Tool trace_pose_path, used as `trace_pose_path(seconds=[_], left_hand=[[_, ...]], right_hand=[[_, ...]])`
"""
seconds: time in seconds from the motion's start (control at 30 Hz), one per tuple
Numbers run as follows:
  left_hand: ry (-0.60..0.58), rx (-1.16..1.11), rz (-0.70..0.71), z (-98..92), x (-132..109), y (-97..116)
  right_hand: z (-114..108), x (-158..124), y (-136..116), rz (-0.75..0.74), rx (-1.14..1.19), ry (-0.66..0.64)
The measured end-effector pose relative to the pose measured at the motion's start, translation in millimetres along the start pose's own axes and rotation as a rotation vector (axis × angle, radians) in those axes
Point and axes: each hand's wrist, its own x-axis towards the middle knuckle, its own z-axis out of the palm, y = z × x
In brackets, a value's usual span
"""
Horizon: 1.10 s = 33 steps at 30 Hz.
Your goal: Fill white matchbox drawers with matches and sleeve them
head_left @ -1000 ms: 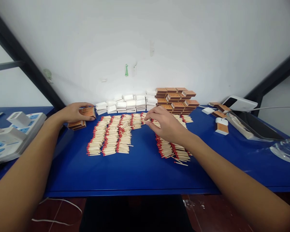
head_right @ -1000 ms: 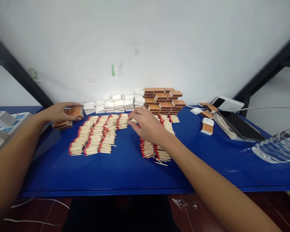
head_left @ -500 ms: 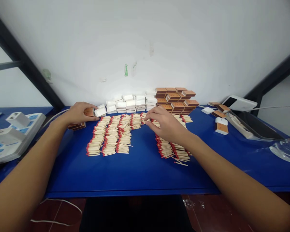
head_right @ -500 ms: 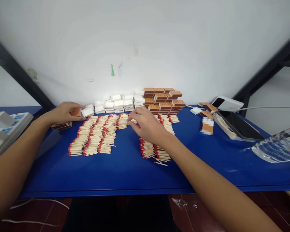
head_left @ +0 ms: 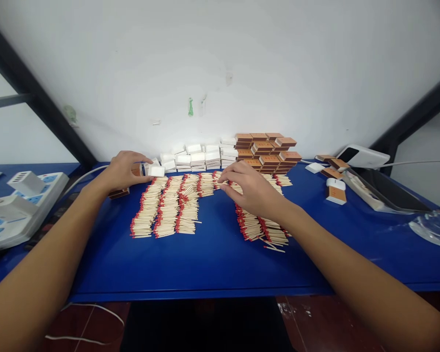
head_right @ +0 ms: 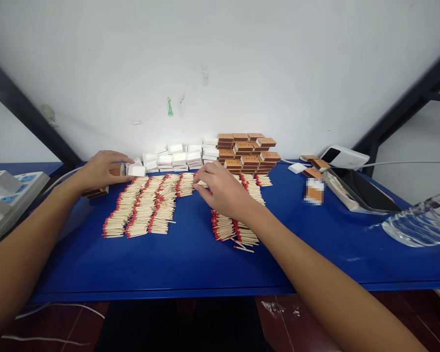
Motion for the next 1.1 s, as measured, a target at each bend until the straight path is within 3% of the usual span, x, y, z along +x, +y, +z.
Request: trace_pose_path(seconds=[0.33, 0.5, 0.67, 0.83, 0.93, 1.03, 1.1], left_hand=[[0.041, 0.02, -0.027, -1.6, 2, 4], [0.148, -0.011, -0.016, -22.4, -6, 10], [0.11, -0.081, -0.155, -48.0, -23, 8], [0.119, 0.023, -0.318, -53.3, -30, 9], [0.115, 0.015, -0.298, -52.4, -30, 20], [0.18, -0.177, -0.267, -49.0, -31, 44], [0.207, -0.219, -0.122, -42.6, -33, 67]], right_hand=[[0, 0, 1, 0.001, -0.011, 0.0], [0, 0, 1, 0.007, -0.014, 0.007], [0, 0, 1, 0.013, -0.022, -0.008], [0, -1, 2, 0.016, -0.016, -0.013], [-1, 0, 2, 0.027, -0.001, -0.009], [-4, 2, -4, 0.101, 0.085, -0.008], [-5, 4, -12, 0.205, 0.259, -0.025]])
